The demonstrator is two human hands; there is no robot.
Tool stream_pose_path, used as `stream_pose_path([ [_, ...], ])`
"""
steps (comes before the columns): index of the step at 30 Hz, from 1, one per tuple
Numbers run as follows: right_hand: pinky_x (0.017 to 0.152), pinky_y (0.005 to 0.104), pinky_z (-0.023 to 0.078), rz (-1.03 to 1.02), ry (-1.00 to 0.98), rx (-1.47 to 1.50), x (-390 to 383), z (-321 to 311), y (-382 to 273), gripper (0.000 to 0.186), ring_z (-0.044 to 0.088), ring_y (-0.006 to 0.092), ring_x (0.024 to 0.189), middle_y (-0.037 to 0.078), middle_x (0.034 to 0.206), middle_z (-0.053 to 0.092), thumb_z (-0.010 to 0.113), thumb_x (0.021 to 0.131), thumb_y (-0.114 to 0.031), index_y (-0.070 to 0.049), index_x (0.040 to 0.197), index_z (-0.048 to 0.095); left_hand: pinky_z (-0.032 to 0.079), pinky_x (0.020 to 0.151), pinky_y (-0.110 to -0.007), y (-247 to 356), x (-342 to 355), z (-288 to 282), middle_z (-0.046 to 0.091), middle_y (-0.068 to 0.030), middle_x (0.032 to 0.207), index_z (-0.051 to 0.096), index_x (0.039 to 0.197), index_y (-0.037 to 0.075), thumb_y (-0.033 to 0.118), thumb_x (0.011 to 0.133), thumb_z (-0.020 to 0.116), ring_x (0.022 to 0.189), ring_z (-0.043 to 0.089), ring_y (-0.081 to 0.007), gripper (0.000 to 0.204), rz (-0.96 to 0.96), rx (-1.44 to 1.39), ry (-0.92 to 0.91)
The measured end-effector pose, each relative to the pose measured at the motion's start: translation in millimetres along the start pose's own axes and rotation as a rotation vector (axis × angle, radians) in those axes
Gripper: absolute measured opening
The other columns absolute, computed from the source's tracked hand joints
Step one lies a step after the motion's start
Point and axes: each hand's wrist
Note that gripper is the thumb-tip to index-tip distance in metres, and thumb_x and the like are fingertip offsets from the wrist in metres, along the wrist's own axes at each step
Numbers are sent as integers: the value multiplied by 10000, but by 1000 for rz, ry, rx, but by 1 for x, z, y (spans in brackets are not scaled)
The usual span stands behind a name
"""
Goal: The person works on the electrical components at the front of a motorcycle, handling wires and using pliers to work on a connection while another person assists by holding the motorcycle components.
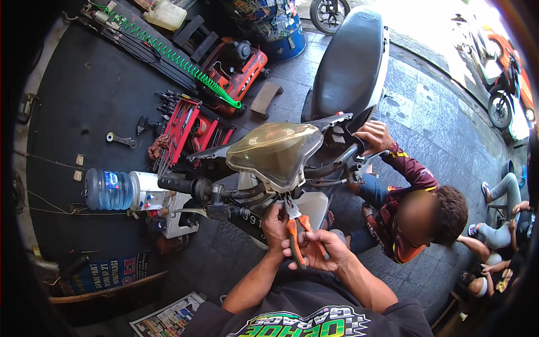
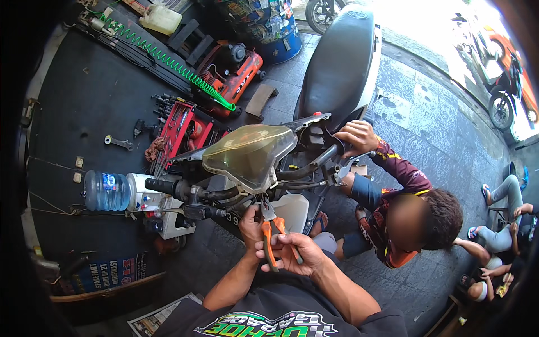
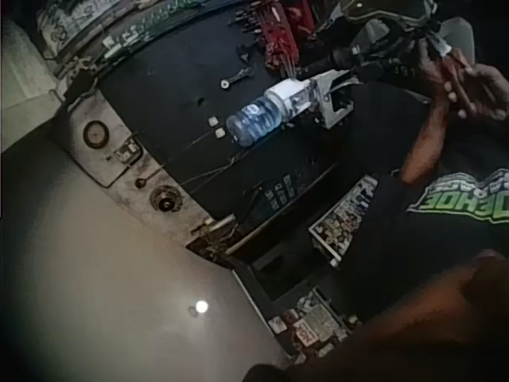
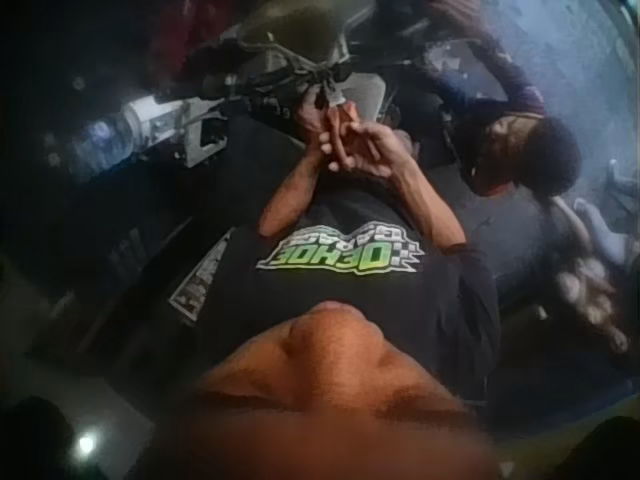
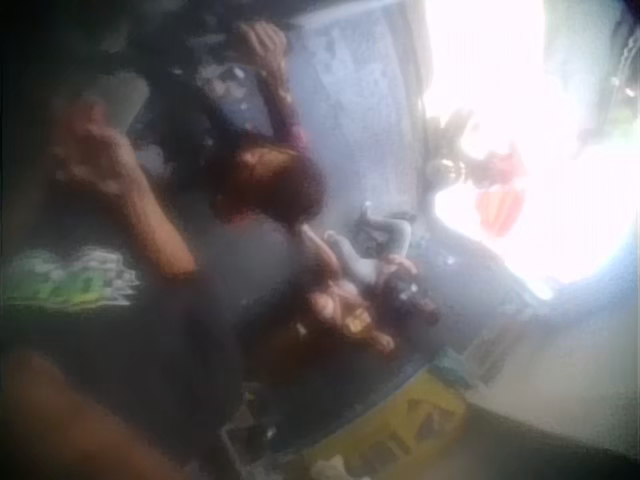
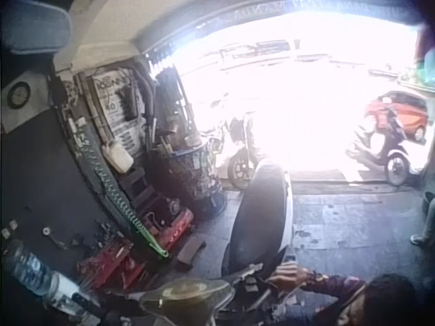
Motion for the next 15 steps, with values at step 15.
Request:
stream_pose_path([
  [15, 859, 554, 589, -56, 65, 53, 9, 6, 10, 374, 669, 330, 1069, 254, 1217, 620, 486, 990, -208, 59, 1249, 523, 463, 563, -365, -1, 2, -2, 580, -106, 688, 577, 785, 36, 147, 711, 764, 591, 561, -244, 230, 169, 102, 20],
])
Point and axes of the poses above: each hand's wrist, its own x-axis towards the middle knuckle, its own z-axis out of the palm, y = z × x
